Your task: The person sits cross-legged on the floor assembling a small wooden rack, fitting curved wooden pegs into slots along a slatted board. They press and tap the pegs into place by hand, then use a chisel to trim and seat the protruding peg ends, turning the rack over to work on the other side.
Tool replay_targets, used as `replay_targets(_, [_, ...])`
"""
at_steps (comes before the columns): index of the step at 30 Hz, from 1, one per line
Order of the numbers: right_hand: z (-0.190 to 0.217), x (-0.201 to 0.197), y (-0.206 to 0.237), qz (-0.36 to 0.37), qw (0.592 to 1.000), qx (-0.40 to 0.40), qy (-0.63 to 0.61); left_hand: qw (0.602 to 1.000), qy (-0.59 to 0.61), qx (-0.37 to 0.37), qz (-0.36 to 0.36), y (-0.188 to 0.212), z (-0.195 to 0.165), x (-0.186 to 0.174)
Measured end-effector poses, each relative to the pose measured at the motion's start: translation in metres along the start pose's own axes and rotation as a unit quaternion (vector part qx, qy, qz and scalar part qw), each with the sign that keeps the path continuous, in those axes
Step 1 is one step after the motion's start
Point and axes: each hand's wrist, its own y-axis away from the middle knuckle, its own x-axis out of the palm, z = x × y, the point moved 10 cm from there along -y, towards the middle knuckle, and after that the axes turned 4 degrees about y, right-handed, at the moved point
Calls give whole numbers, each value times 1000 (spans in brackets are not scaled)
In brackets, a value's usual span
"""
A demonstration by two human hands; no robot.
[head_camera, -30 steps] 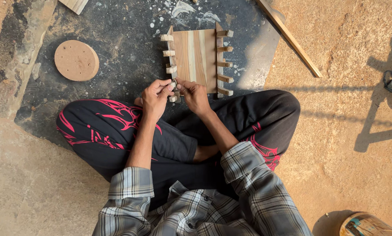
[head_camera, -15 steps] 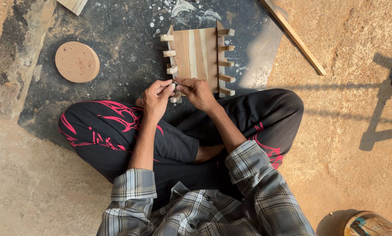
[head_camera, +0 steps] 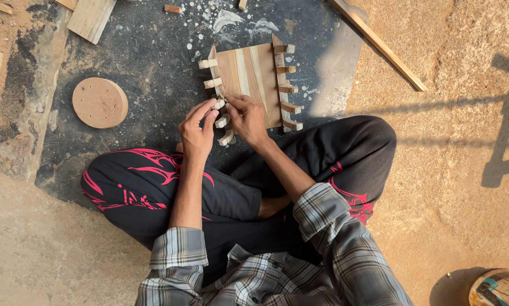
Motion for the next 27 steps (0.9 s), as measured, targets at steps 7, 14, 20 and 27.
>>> replay_targets(7, [17, 7, 15, 8, 997, -73, -12, 998, 6, -6, -60, 9, 4, 1])
replay_targets(14, [-7, 13, 12, 27, 1000, 5, -7, 997, -7, 3, -79, 11, 3, 1])
replay_targets(20, [10, 8, 13, 4, 995, -94, 11, 997, 6, -6, -73, 13, 7, 3])
replay_targets(27, [5, 12, 14, 33, 998, -47, -39, 997, 0, 18, -72, 15, 2, 1])
